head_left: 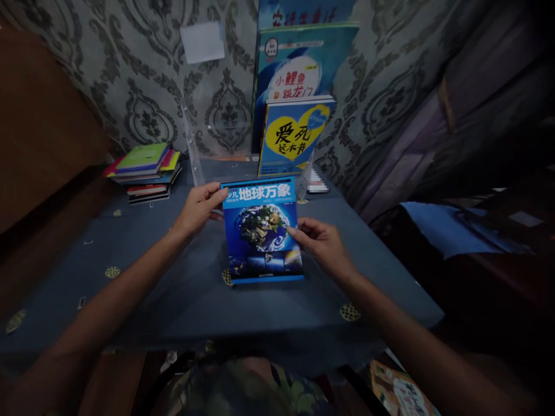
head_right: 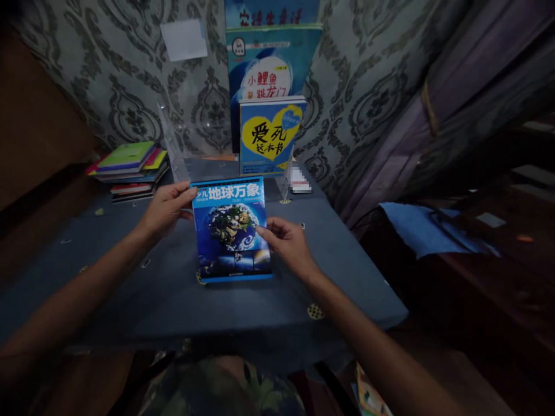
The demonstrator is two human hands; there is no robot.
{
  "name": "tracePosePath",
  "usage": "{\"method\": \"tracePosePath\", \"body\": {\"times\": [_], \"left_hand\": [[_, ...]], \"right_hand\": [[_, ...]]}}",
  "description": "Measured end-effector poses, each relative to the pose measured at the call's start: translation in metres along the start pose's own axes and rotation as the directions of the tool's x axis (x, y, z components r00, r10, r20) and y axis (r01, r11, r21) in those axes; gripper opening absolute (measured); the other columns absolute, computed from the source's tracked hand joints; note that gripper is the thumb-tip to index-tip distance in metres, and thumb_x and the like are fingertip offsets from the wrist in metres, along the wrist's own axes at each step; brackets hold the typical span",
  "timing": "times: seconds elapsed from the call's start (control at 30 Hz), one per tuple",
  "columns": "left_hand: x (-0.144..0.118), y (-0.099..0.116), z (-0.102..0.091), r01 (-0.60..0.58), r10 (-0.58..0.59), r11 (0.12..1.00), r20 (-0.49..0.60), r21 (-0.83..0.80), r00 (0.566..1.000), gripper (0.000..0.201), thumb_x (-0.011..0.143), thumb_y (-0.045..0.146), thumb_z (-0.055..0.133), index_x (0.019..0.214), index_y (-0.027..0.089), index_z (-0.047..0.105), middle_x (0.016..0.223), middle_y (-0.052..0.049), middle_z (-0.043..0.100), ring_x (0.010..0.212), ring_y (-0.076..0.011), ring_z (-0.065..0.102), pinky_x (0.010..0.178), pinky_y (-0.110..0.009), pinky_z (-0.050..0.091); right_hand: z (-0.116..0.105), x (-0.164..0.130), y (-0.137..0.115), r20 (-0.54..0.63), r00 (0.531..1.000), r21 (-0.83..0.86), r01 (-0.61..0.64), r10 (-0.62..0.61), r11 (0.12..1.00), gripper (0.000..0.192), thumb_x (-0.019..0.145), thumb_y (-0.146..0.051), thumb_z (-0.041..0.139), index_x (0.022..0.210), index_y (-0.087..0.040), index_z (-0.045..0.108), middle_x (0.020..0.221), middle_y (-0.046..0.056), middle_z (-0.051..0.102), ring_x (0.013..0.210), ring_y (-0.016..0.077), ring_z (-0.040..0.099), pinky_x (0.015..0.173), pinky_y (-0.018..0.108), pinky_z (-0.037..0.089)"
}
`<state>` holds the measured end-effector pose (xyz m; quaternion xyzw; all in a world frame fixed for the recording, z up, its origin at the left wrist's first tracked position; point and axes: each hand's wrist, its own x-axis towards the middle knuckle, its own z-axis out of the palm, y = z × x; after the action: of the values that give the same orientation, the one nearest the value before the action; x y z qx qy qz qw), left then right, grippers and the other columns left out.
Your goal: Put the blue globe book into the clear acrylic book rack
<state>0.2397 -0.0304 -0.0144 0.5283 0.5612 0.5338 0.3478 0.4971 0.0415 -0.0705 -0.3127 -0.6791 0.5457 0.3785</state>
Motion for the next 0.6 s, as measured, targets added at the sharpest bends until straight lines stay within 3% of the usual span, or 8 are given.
{"method": "tracePosePath", "body": {"times": [0.07, 0.17, 0.3, 0.4, 0.47, 0.53, 0.6], "left_hand": [[0.012, -0.022, -0.002, 0.115, -0.115, 0.993, -0.002, 0.022, 0.993, 0.051, 0.074, 0.067, 0.068, 0.077, 0.018, 0.052, 0.067, 0.001, 0.061, 0.057, -0.0126, 0.062, 0.044, -0.019, 0.050], [0.021, -0.051, -0.001, 0.177, -0.175, 0.975, -0.025, 0.132, 0.984, 0.046, 0.080, 0.062, 0.062, 0.073, 0.019, 0.047, 0.063, 0.001, 0.059, 0.053, -0.0123, 0.060, 0.044, -0.021, 0.051], [0.022, -0.074, -0.006, 0.172, -0.162, 0.941, -0.058, 0.290, 0.985, 0.024, 0.085, 0.040, 0.061, 0.082, 0.020, 0.048, 0.060, 0.004, 0.056, 0.054, -0.0147, 0.060, 0.053, -0.028, 0.056], [0.016, -0.080, -0.012, 0.108, -0.077, 0.890, -0.088, 0.443, 0.993, 0.013, 0.083, 0.024, 0.063, 0.091, 0.021, 0.053, 0.072, 0.001, 0.061, 0.076, -0.0201, 0.065, 0.079, -0.038, 0.058], [0.009, -0.082, -0.014, 0.024, 0.008, 0.829, -0.056, 0.559, 0.998, 0.008, 0.085, 0.021, 0.059, 0.093, 0.020, 0.057, 0.089, -0.005, 0.064, 0.096, -0.0241, 0.063, 0.096, -0.044, 0.051], [0.002, -0.086, -0.013, -0.100, 0.100, 0.717, 0.040, 0.690, 0.994, 0.012, 0.092, 0.023, 0.052, 0.100, 0.018, 0.060, 0.106, -0.009, 0.065, 0.108, -0.0266, 0.060, 0.102, -0.046, 0.047], [-0.004, -0.091, -0.010, -0.211, 0.158, 0.595, 0.144, 0.775, 0.977, 0.022, 0.098, 0.026, 0.044, 0.110, 0.017, 0.060, 0.114, -0.012, 0.065, 0.112, -0.0270, 0.059, 0.102, -0.046, 0.047]], "right_hand": [[0.003, 0.008, 0.009, 0.013, 0.997, 0.035, -0.081, 0.080, 0.996, 0.043, 0.066, -0.059, 0.080, 0.076, -0.020, 0.065, 0.058, -0.004, 0.059, 0.045, 0.0102, 0.049, 0.042, 0.023, 0.041], [0.006, 0.017, 0.028, 0.038, 0.990, 0.012, -0.133, 0.133, 0.991, 0.045, 0.064, -0.059, 0.079, 0.077, -0.020, 0.063, 0.056, -0.005, 0.056, 0.042, 0.0100, 0.046, 0.039, 0.024, 0.038], [0.001, 0.024, 0.049, -0.018, 0.998, -0.281, -0.063, 0.061, 0.958, 0.032, 0.073, -0.049, 0.072, 0.082, -0.019, 0.067, 0.061, -0.002, 0.061, 0.054, 0.0157, 0.057, 0.050, 0.028, 0.046], [-0.005, 0.024, 0.052, 0.011, 0.999, -0.585, 0.034, -0.034, 0.811, 0.021, 0.083, -0.038, 0.065, 0.092, -0.020, 0.071, 0.072, 0.003, 0.069, 0.066, 0.0203, 0.065, 0.062, 0.033, 0.052], [-0.003, 0.023, 0.048, 0.059, 0.994, -0.700, 0.108, -0.094, 0.706, 0.021, 0.089, -0.035, 0.058, 0.097, -0.021, 0.071, 0.083, 0.006, 0.072, 0.074, 0.0230, 0.068, 0.069, 0.036, 0.055], [0.007, 0.023, 0.042, 0.144, 0.975, -0.729, 0.222, -0.172, 0.648, 0.026, 0.095, -0.035, 0.050, 0.105, -0.021, 0.071, 0.096, 0.009, 0.073, 0.088, 0.0259, 0.071, 0.079, 0.040, 0.057], [0.026, 0.026, 0.036, 0.278, 0.931, -0.673, 0.365, -0.238, 0.643, 0.035, 0.100, -0.037, 0.042, 0.119, -0.020, 0.067, 0.114, 0.012, 0.072, 0.110, 0.0277, 0.068, 0.095, 0.044, 0.055]]}}
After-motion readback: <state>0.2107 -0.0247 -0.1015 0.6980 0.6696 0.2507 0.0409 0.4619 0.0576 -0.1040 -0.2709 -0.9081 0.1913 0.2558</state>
